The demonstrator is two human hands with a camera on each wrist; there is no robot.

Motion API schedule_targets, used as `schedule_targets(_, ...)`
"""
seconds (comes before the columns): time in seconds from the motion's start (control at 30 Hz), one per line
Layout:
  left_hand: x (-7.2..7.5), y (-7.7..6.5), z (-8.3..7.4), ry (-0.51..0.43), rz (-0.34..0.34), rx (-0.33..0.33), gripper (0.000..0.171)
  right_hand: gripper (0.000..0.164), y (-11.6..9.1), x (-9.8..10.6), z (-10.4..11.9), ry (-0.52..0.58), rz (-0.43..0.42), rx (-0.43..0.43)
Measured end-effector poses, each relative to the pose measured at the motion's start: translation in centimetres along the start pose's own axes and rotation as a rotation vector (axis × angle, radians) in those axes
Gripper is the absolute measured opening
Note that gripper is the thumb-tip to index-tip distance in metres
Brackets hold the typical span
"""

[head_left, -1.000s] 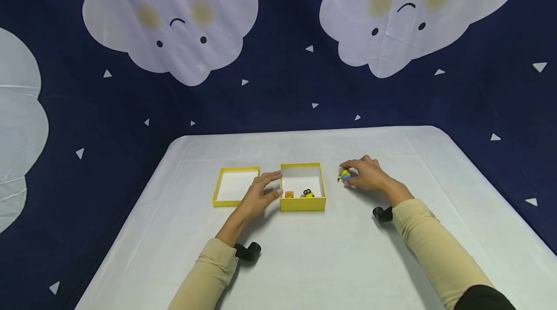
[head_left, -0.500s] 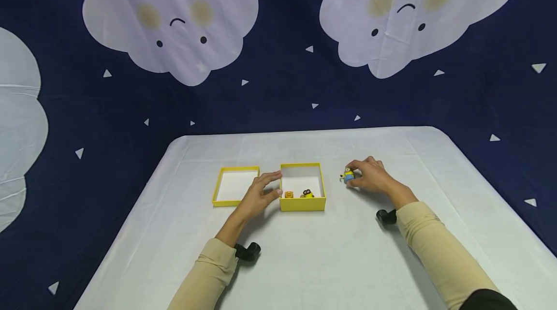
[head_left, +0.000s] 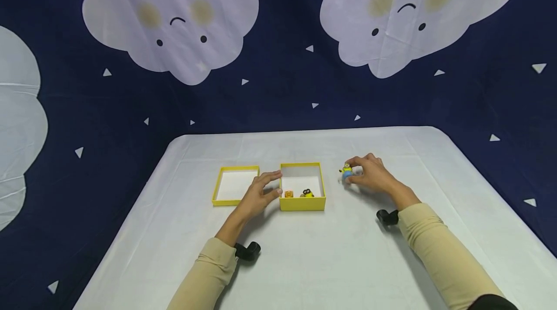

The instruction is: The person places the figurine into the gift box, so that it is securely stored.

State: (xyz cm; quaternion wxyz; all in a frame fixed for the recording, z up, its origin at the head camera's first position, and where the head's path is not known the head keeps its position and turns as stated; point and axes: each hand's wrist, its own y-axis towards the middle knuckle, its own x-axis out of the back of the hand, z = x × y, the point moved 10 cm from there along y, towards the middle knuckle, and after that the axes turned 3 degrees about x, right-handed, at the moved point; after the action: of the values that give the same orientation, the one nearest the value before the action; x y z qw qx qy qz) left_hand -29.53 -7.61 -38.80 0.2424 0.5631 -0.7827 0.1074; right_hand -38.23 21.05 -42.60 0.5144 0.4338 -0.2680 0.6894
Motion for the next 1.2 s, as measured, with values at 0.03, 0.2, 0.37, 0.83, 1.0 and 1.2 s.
schedule_targets(0.03,0.0,0.0,0.1,0.0,-0.003,-0.001,0.045,0.053,0.0,0.1,0.2,0.005,-0.002,0.003)
schedule_targets(0.2,-0.3,1.0,2.2,-0.005,-0.036,-0.008,0.045,0.052,0.2,0.6,1.4,0.028,-0.028,0.032)
schedule_targets(0.37,-0.4,1.7,3.8,-0.006,-0.047,-0.019,0.046,0.052,0.3,0.9,2.6,0.074,-0.022,0.04)
schedule_targets(0.83,-0.4,1.6,3.5,0.072,-0.05,-0.049,0.046,0.056,0.5,0.5,6.1,0.182,-0.011,0.083)
schedule_targets(1.0,-0.5,1.6,3.5,0.065,-0.048,-0.052,0.045,0.057,0.6,0.4,7.7,0.177,-0.025,0.117)
schedule_targets(1.2,-0.4,1.6,3.5,0.061,-0.049,-0.058,0.046,0.055,0.9,0.0,9.5,0.202,-0.025,0.161)
